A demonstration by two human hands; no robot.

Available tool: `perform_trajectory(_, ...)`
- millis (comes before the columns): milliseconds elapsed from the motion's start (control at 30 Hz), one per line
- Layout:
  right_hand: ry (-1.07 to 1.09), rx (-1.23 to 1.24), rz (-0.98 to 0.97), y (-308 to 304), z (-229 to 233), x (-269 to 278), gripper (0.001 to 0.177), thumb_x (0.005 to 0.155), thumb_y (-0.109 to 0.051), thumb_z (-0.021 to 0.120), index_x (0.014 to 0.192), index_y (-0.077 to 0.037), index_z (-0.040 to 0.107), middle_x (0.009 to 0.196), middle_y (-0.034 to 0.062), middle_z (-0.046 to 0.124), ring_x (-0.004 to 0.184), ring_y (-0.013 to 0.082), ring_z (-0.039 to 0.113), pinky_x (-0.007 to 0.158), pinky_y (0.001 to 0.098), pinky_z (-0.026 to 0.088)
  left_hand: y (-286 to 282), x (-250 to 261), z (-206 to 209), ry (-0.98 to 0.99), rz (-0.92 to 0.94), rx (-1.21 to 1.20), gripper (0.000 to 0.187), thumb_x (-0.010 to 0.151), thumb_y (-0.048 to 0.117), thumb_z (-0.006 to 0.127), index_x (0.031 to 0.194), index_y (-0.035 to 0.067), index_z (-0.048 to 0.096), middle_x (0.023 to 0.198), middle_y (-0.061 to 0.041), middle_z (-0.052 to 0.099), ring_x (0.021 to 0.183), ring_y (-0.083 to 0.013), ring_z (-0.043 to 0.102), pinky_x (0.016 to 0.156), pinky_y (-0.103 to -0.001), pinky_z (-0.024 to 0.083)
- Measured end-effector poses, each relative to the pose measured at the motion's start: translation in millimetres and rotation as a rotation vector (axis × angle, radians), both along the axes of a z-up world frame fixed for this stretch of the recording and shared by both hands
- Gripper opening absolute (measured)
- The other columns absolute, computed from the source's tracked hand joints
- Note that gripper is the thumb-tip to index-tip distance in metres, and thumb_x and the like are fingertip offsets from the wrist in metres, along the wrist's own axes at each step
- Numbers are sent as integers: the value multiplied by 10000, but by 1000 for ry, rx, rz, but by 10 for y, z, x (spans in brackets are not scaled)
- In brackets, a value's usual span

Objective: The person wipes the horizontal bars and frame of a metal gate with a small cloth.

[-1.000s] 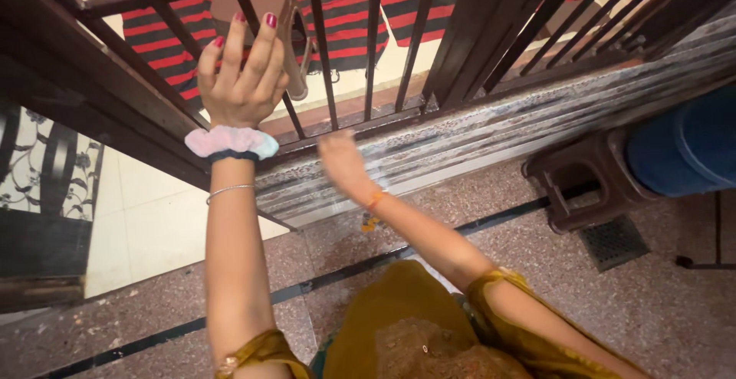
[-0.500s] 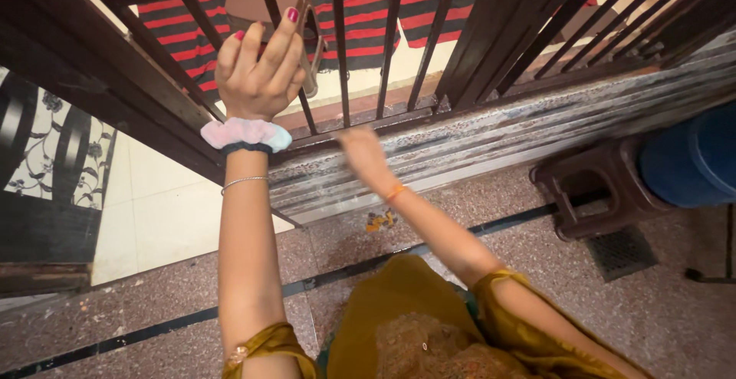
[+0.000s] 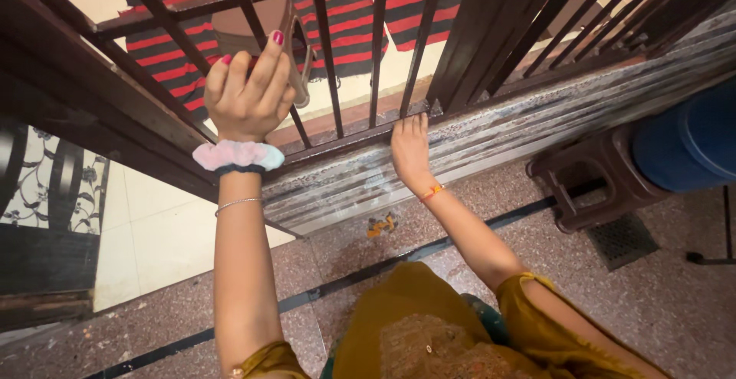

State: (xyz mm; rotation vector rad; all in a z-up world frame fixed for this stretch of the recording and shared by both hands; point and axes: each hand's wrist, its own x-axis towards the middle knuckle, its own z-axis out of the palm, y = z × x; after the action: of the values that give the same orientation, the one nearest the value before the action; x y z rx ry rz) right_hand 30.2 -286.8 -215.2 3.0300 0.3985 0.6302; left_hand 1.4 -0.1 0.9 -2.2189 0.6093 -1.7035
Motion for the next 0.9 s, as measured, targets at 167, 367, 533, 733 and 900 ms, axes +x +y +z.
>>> perform_trajectory(167,-159,7,121,-61,110,57,497,891,-81,523,1343,122,568,1330,298,590,1352,415,488,1195,524,270,11,-23,12,-4,-9,10,261,966,212,619,1166,144,773,1433,54,669,1034,-167,642,1047,-344,421)
perform_trajectory(367,-43,108,160,-264,39,-188,591,798,1,515,1381,99,503,1394,294,552,1382,447,446,1176,527,280,7,3,-17,1,-32,-15,260,965,206,618,1164,149,775,1433,41,671,1025,-162,642,1042,-350,431)
perform_trajectory(533,-60,101,160,-234,22,-97,462,844,-17,531,1286,113,563,1304,299,588,1315,438,503,1196,520,284,38,15,-94,37,-16,-19,254,997,244,620,1180,151,770,1448,37,673,1059,-157,641,1056,-359,428)
perform_trajectory(733,46,86,89,-133,61,28,359,834,-36,592,1174,79,601,1259,300,602,1295,431,521,1213,514,293,57,31,-114,32,-4,-13,260,1001,266,625,1177,149,777,1429,34,678,1042,-158,641,1046,-362,428)
perform_trajectory(900,-5,50,123,-177,110,-17,549,703,-83,712,1218,75,601,1247,268,600,1294,407,524,1213,486,286,61,45,-67,42,-15,-9,236,1005,281,658,1153,152,789,1391,31,697,994,-151,640,1008,-350,430)
